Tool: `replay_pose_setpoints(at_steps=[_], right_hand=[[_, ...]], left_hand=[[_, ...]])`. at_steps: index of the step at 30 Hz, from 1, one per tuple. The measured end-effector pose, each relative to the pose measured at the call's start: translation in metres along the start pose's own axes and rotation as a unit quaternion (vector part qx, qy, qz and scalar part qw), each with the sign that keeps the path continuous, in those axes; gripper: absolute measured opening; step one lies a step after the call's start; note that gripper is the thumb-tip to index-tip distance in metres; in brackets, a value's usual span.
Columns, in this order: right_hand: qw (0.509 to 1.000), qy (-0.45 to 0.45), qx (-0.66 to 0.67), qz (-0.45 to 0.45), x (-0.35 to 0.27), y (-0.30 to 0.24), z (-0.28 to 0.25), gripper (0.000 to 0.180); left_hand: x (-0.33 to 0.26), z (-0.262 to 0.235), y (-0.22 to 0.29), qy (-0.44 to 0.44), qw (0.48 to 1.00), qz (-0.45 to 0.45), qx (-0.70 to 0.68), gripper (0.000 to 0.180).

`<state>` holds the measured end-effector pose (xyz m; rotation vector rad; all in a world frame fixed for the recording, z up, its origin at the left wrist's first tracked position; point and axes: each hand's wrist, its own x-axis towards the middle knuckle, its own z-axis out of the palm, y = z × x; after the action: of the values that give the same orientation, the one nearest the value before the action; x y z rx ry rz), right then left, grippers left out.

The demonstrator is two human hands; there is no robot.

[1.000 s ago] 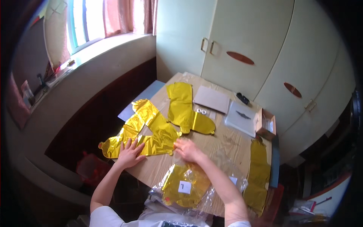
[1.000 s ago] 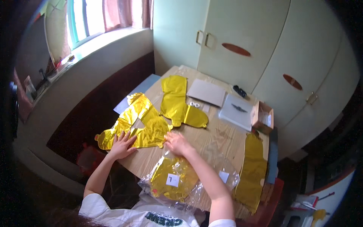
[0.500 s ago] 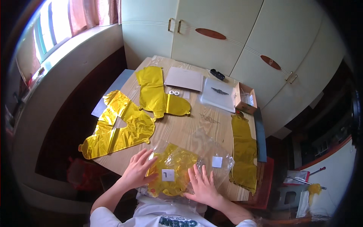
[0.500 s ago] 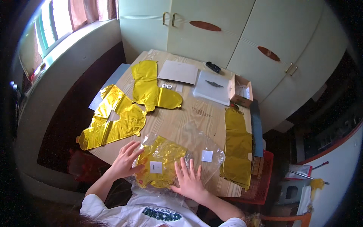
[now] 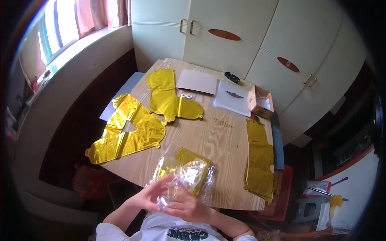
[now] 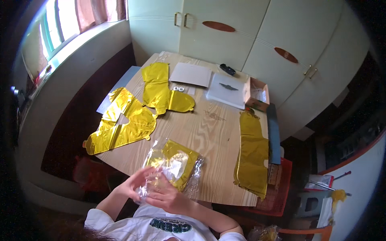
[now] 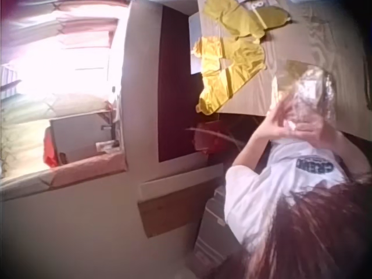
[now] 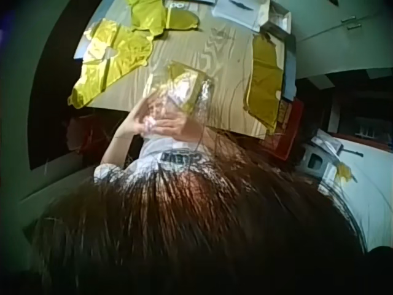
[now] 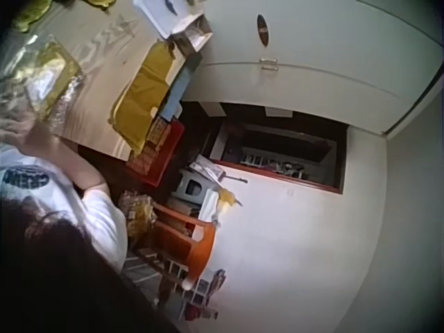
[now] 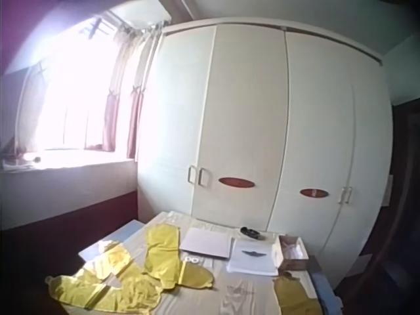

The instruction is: Folding and organizing gold-colored foil balloons on a wooden table.

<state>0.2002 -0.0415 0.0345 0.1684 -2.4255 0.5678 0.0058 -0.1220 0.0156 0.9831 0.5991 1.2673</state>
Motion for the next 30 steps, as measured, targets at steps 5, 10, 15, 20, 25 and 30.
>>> replay_pose_setpoints(at_steps=[5,10,15,20,25,30], right_hand=[[0.995,-0.038,0.038,-0.089,0.018,-0.023,0.018,0.036],[0.998,0.030,0.036,-0.040,0.001,-0.037,-0.006,0.024],[0.985,0.082,-0.021,0.147,-0.056,-0.035,-0.010,0.022],[0.934,0.175,-0.089,0.300,-0.101,-0.050,-0.001,0.022],[0.785,0.339,-0.066,0.514,-0.136,-0.055,0.025,0.037],[0.652,0.430,0.069,0.621,-0.155,-0.068,0.042,0.030]], left_hand=[[-0.067,-0.009,0.000,0.046,0.995,0.007,0.083,0.092],[-0.163,-0.054,0.024,0.376,0.890,0.208,0.153,0.022],[-0.286,-0.146,-0.055,0.599,0.794,0.084,0.062,0.017],[-0.325,-0.214,-0.182,0.690,0.712,-0.124,0.016,0.024],[-0.319,-0.289,-0.285,0.692,0.685,-0.226,0.031,0.053],[-0.301,-0.312,-0.322,0.726,0.668,-0.157,-0.046,0.053]])
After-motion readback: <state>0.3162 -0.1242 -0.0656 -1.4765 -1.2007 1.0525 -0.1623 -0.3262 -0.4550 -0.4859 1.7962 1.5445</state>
